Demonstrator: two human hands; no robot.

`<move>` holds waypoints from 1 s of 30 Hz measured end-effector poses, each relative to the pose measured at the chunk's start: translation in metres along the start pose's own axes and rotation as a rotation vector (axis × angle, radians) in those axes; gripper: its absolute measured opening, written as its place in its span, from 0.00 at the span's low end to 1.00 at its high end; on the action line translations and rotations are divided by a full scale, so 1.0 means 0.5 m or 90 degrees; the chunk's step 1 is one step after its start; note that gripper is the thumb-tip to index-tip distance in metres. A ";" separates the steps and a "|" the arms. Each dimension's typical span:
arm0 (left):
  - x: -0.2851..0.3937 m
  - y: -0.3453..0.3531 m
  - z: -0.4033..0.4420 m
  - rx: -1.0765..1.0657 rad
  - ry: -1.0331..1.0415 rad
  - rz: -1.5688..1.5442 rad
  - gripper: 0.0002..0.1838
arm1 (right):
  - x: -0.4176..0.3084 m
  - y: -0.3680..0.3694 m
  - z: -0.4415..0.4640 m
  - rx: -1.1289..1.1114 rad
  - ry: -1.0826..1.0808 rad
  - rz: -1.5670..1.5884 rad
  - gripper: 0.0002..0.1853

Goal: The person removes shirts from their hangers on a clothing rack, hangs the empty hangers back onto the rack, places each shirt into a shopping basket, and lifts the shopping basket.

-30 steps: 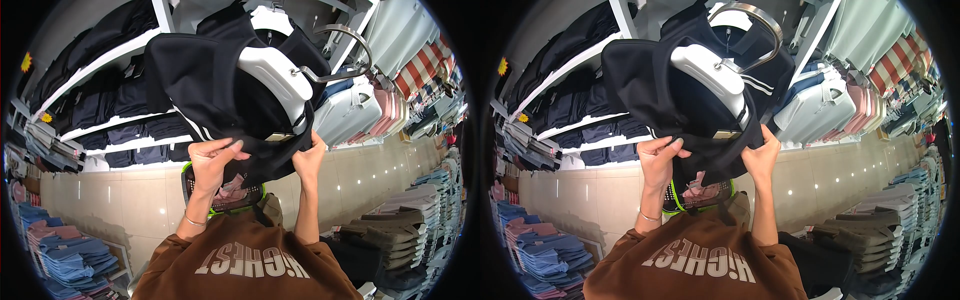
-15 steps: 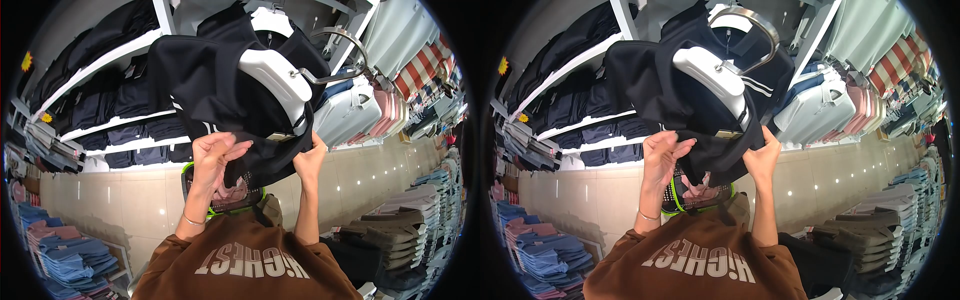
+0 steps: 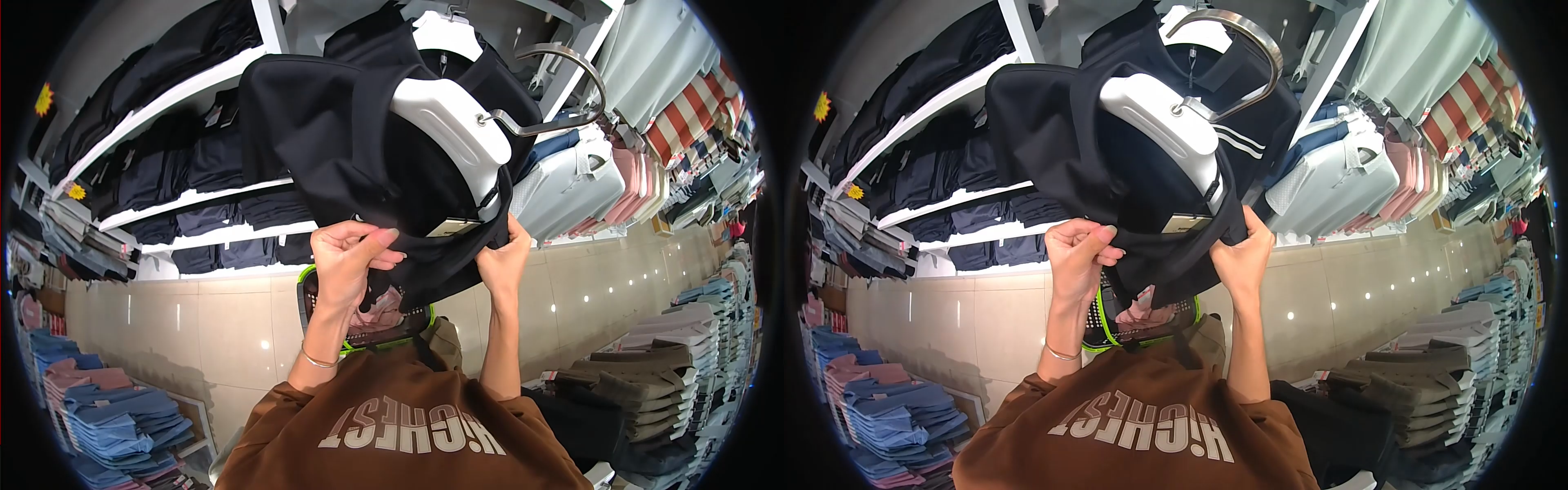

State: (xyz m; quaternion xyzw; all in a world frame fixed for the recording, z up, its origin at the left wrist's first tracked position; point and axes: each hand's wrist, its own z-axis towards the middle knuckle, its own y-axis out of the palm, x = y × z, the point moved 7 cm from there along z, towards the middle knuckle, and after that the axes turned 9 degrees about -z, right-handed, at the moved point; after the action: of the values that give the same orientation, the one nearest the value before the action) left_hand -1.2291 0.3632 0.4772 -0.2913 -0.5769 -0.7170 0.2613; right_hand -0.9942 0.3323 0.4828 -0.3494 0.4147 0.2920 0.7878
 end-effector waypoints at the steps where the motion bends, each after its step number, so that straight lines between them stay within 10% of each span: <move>1: 0.000 0.003 -0.001 -0.007 0.010 -0.006 0.02 | 0.000 0.000 0.000 -0.001 0.000 0.002 0.13; 24: -0.050 -0.035 0.023 0.043 -0.048 0.113 0.05 | -0.006 -0.010 0.000 0.019 -0.009 -0.026 0.10; 30: -0.024 -0.069 0.037 0.085 0.107 0.229 0.07 | 0.000 -0.017 0.000 -0.002 0.006 -0.075 0.11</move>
State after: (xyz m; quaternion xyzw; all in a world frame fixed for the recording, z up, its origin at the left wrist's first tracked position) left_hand -1.2430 0.3887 0.4483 -0.3110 -0.5377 -0.6409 0.4510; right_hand -0.9881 0.3274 0.4855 -0.3758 0.3964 0.2439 0.8014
